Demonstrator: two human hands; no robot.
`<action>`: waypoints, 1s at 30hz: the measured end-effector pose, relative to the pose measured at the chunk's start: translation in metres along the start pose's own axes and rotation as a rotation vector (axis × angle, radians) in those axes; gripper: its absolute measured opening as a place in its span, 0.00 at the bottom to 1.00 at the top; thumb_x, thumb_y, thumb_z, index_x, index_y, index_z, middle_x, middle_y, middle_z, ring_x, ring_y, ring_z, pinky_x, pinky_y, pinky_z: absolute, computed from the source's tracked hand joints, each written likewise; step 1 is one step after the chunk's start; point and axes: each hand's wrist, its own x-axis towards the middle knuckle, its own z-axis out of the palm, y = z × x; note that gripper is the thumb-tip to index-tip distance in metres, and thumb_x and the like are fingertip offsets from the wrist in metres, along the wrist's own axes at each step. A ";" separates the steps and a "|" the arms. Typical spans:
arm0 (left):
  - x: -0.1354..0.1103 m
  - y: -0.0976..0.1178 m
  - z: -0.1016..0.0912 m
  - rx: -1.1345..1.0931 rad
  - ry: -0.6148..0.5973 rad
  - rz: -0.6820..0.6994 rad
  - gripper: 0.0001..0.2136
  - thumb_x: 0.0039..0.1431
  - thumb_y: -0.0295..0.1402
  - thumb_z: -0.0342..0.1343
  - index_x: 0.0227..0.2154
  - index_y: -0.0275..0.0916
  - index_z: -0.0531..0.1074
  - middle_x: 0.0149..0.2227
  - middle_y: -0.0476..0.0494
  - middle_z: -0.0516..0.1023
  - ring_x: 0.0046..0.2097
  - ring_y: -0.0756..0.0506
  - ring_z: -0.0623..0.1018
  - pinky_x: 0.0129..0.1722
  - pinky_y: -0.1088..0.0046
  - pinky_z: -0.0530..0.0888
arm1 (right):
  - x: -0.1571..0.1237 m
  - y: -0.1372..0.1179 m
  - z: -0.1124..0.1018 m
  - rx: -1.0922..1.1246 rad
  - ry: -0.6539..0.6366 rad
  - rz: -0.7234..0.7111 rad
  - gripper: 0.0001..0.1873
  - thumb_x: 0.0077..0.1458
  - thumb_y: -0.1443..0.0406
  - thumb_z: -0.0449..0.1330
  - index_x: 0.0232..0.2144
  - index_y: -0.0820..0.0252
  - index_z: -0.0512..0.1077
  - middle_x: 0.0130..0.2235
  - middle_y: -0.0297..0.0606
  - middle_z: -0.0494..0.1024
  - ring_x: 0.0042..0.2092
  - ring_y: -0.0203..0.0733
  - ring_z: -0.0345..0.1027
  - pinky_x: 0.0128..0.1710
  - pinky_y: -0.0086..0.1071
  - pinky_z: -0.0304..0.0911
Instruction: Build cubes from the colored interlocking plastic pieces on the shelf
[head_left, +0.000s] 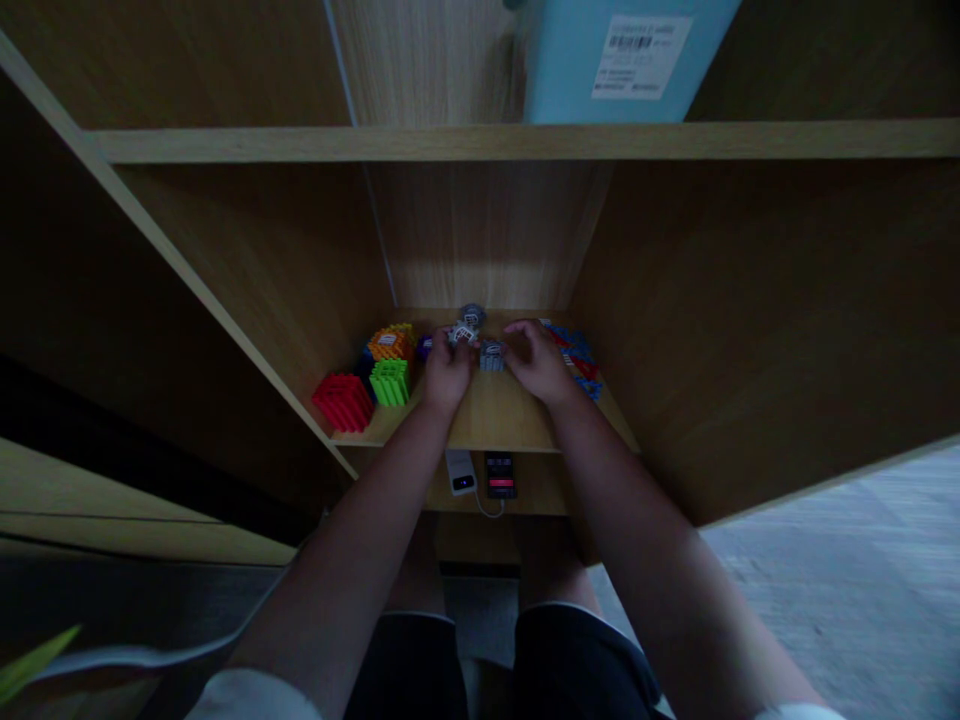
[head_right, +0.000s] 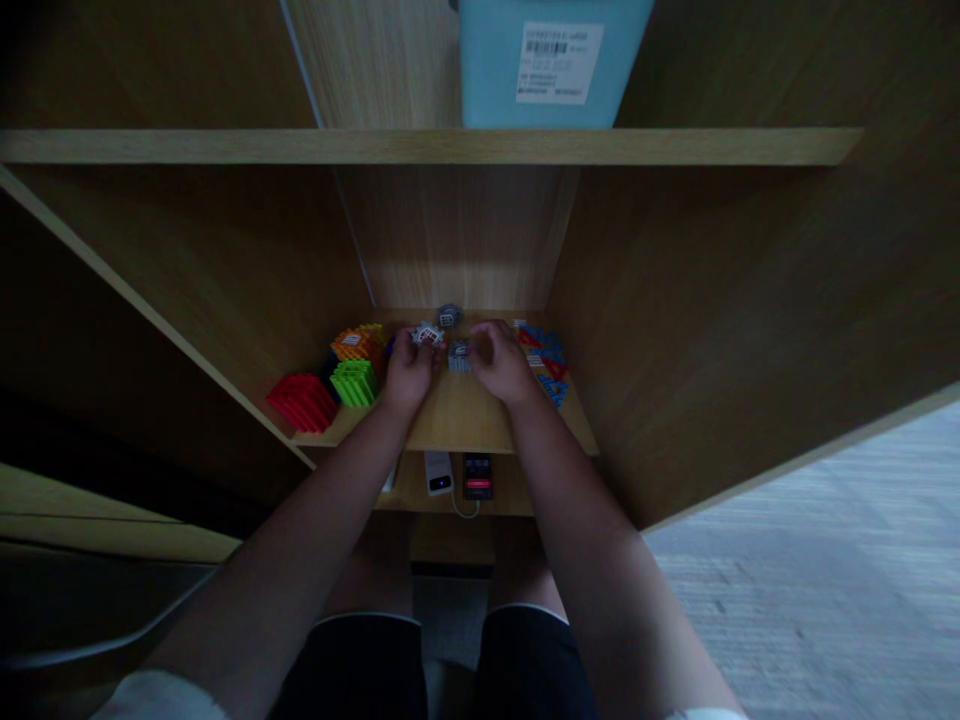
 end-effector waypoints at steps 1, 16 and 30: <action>-0.001 0.002 0.000 -0.012 -0.011 0.000 0.12 0.75 0.45 0.58 0.51 0.44 0.71 0.40 0.44 0.84 0.40 0.43 0.83 0.43 0.66 0.79 | 0.000 -0.002 -0.001 0.001 0.003 -0.007 0.13 0.66 0.56 0.64 0.50 0.50 0.74 0.52 0.44 0.80 0.56 0.55 0.75 0.62 0.53 0.70; -0.004 0.021 0.001 -0.125 -0.179 0.051 0.13 0.65 0.43 0.68 0.45 0.41 0.78 0.40 0.44 0.85 0.40 0.44 0.83 0.43 0.69 0.79 | 0.003 -0.011 0.004 0.022 -0.004 -0.069 0.11 0.67 0.52 0.67 0.43 0.51 0.79 0.45 0.41 0.84 0.49 0.52 0.77 0.53 0.48 0.73; -0.007 0.028 0.003 -0.273 -0.193 0.030 0.21 0.62 0.52 0.70 0.47 0.42 0.77 0.47 0.39 0.86 0.48 0.42 0.85 0.53 0.62 0.81 | 0.004 -0.025 0.004 -0.082 -0.055 -0.170 0.04 0.65 0.64 0.68 0.42 0.51 0.81 0.39 0.39 0.84 0.42 0.49 0.78 0.47 0.43 0.74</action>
